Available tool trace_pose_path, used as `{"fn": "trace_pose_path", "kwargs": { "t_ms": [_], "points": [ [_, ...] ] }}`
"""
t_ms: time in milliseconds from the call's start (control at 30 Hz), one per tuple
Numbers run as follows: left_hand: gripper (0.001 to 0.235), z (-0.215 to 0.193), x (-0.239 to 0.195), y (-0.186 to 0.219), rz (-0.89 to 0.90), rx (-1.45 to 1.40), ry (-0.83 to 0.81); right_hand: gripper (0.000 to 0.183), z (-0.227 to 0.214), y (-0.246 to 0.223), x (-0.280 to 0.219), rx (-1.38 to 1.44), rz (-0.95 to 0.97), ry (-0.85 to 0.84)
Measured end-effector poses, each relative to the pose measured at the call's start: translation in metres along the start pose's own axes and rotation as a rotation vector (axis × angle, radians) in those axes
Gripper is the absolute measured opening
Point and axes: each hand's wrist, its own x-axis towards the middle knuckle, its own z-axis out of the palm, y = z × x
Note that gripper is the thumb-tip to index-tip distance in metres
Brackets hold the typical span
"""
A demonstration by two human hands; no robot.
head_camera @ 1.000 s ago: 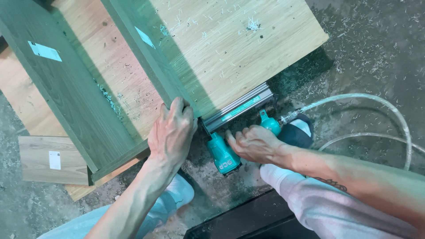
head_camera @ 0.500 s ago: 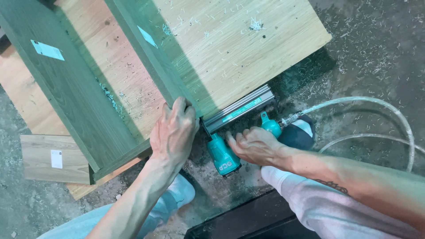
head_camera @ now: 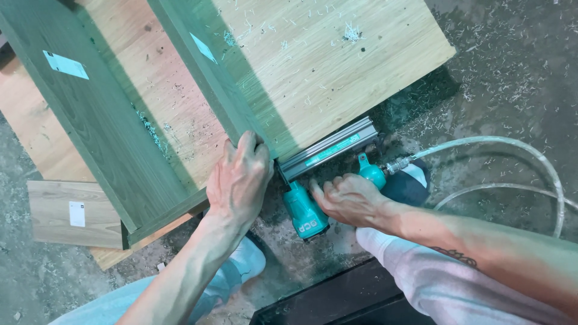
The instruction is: Assembling a wooden frame using a pneumatic nail gun
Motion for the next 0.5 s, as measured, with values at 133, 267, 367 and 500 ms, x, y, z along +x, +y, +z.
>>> {"fn": "trace_pose_path", "kwargs": {
  "t_ms": [133,267,367,500],
  "points": [
    [0.009,-0.001,0.0,0.0012,-0.007,-0.008,-0.005,0.015,0.0018,0.0022,0.0,-0.004,-0.003,-0.034],
    [0.011,-0.0001,-0.0003,0.0015,0.006,-0.011,0.021,0.014,-0.0012,0.0031,0.0011,-0.014,-0.007,-0.033],
    [0.011,0.0023,-0.0005,-0.0004,0.006,-0.008,0.016,0.013,-0.0021,0.0036,0.0024,-0.018,0.002,-0.032],
    [0.01,0.0032,-0.0006,0.0003,-0.005,-0.008,0.001,0.012,-0.0006,0.0037,0.0,-0.026,0.003,-0.021]
  ]
}}
